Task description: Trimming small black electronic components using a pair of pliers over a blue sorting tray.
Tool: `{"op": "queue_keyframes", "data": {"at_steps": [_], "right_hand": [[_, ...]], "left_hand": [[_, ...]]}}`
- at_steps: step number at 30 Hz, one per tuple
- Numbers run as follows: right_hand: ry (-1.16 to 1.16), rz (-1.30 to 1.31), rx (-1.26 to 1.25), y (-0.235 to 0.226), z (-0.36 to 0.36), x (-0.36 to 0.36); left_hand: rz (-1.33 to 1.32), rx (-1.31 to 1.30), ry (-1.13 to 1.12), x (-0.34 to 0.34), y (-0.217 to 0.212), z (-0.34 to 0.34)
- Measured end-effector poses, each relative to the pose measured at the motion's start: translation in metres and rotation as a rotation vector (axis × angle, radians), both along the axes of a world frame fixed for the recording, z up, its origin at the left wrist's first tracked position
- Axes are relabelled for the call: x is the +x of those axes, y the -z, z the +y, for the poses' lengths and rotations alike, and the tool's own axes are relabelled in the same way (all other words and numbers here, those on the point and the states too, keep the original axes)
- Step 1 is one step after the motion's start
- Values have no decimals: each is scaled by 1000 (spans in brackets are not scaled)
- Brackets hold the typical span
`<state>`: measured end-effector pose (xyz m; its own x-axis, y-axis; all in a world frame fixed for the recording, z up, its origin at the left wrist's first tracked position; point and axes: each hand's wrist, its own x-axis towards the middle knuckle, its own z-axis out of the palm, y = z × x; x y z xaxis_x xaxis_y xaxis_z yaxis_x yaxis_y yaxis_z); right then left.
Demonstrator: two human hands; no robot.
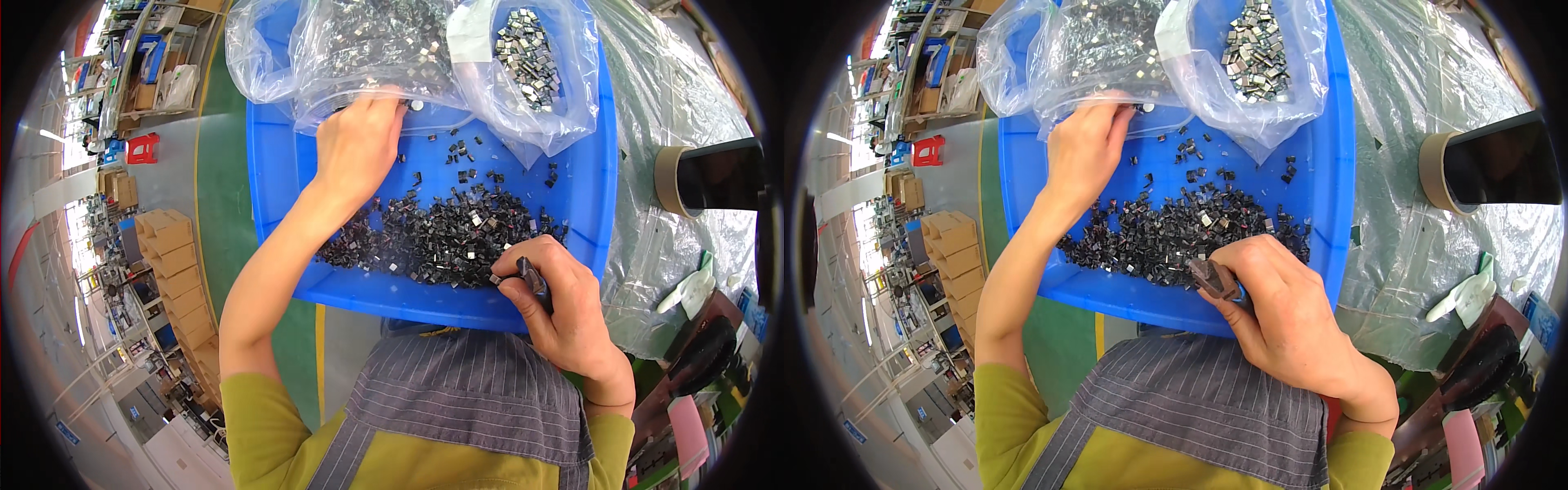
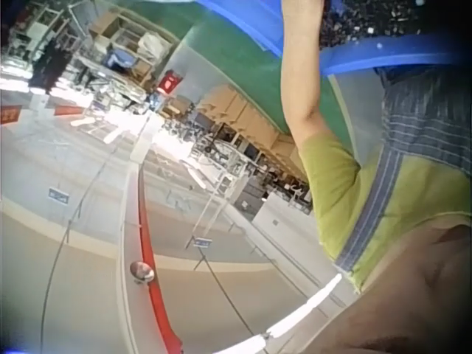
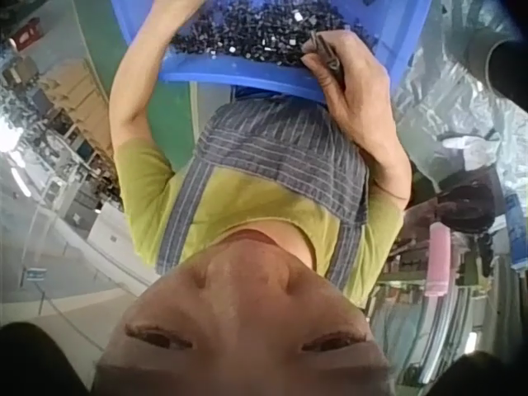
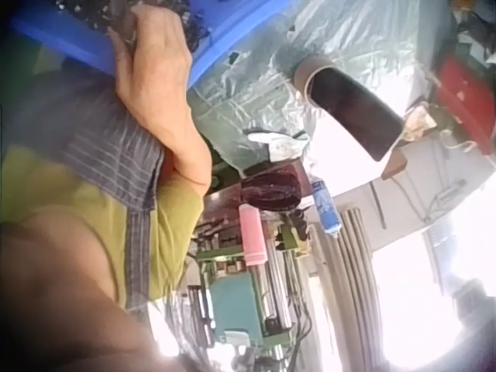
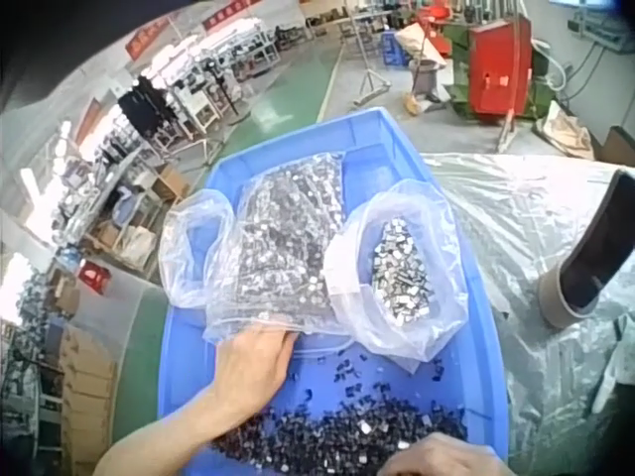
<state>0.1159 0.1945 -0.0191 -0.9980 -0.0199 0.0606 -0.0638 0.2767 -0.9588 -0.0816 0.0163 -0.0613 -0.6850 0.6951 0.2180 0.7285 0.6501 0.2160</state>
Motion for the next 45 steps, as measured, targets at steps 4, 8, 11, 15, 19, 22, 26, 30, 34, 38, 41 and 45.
{"op": "queue_keyframes", "data": {"at_steps": [4,8,11,15,19,22,26,30,34,38,41,45], "right_hand": [[12,16,23,0,0,1],[-7,16,-6,1,0,1],[-10,-2,-8,1,0,0],[9,-42,-5,3,-1,0],[41,-168,24,0,-4,-5],[10,-169,267,-5,-5,-13],[-1,-186,366,2,-8,-21],[-12,-195,368,1,-11,-24],[-20,-234,270,-1,-14,-25],[-31,-262,234,-2,-15,-25],[-29,-283,241,-2,-15,-25],[-23,-310,234,-2,-14,-26]], "left_hand": [[99,-155,-68,-4,13,6],[-42,-119,-89,2,7,6],[26,-47,-79,10,3,-3],[-457,74,-167,33,-38,-3],[-1163,292,-17,70,-68,4],[-1207,452,51,75,-56,4],[-1246,713,116,71,-55,-5],[-1127,646,157,77,-56,-6],[-918,587,201,77,-49,-7],[-860,538,238,73,-53,-7],[-771,565,264,74,-52,-7],[-676,547,297,78,-44,-5]]}}
